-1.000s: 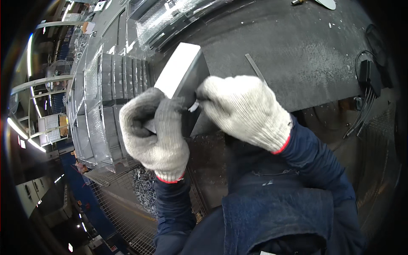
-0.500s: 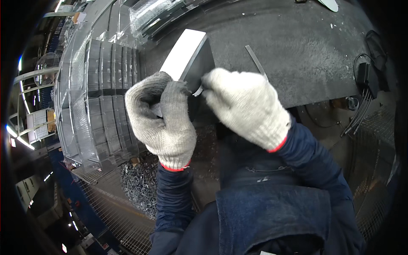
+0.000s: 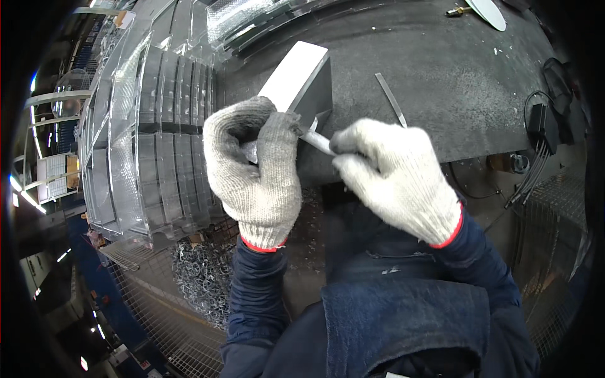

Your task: The person files down the edges of metal box enclosures with a metal file, smoothing them out.

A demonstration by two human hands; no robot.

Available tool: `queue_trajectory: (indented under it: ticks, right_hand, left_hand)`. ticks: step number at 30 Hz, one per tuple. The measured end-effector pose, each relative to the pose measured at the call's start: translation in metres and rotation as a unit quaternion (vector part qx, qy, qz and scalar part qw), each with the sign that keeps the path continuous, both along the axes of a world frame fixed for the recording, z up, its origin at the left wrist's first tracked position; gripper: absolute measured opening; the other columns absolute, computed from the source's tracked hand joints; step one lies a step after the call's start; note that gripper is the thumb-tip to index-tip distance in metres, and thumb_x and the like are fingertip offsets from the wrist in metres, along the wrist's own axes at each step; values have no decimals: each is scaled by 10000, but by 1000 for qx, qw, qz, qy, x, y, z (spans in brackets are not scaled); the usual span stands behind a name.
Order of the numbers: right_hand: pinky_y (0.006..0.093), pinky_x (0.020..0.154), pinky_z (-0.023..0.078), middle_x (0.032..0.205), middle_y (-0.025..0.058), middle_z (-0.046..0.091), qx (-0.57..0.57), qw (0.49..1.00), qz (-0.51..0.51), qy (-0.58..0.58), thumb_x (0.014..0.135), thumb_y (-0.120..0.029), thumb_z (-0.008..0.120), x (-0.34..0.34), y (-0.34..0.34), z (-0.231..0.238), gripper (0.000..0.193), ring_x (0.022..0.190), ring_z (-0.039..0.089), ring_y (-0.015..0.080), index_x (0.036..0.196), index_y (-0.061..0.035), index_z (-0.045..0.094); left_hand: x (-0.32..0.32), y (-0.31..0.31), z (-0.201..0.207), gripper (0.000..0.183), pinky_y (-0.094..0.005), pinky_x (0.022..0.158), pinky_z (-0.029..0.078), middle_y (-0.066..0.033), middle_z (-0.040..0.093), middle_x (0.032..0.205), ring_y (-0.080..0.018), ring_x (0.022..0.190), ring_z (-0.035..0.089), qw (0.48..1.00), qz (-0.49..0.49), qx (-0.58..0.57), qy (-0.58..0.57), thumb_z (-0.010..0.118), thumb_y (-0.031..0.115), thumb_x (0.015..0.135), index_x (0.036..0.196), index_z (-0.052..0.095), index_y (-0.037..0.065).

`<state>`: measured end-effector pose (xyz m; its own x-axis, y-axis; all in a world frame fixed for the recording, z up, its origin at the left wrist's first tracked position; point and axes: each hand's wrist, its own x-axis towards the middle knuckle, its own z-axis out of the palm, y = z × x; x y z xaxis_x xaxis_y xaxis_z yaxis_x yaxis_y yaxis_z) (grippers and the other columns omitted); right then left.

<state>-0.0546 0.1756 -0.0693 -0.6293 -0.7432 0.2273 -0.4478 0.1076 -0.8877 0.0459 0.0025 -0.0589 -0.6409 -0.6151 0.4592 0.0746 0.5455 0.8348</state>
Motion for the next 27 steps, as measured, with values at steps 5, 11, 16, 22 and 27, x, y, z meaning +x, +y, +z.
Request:
queue_trajectory:
  ticks: [5, 11, 16, 22, 27]
  right_hand:
    - [461, 767, 617, 911, 164, 756, -32, 990, -46, 131, 1037, -136, 761, -7, -24, -17, 124, 818, 769, 383, 1104, -41, 718]
    - [367, 734, 630, 914, 162, 825, -22, 999, -28, 18, 1028, -81, 750, -10, -3, -6, 149, 788, 820, 252, 1145, -10, 809]
    - [406, 721, 612, 885, 198, 791, -51, 992, -37, 106, 1040, -127, 767, -21, -29, -9, 147, 783, 798, 350, 1142, -27, 800]
    - [453, 731, 612, 858, 218, 772, 2, 994, -21, 105, 1026, -148, 789, -3, -29, 6, 146, 795, 789, 405, 1130, -45, 784]
    - [408, 714, 619, 855, 192, 787, -47, 997, -38, 47, 1040, -104, 768, 5, -30, -9, 125, 779, 818, 328, 1126, -16, 749]
  left_hand:
    - [-7, 1, 2, 354, -345, 953, 627, -127, 732, 1208, -185, 1080, 741, 1000, -13, -14, 12, 849, 42, 1021, 1323, 681, -37]
    - [17, -4, 28, 592, -392, 1145, 560, -197, 723, 1422, -271, 1303, 697, 993, 21, 41, -109, 885, 125, 980, 1487, 658, -80]
    - [14, -2, 27, 625, -399, 1173, 517, -232, 710, 1442, -280, 1315, 679, 986, 75, 130, -78, 837, 235, 1023, 1508, 646, -110]
    - [12, 11, 11, 535, -391, 1123, 513, -188, 749, 1335, -257, 1240, 689, 968, 181, 170, -41, 786, 315, 1078, 1448, 708, -64]
    - [26, 9, -7, 477, -416, 1109, 568, -196, 735, 1375, -293, 1274, 708, 982, 176, 7, -61, 780, 169, 1064, 1489, 685, -27]
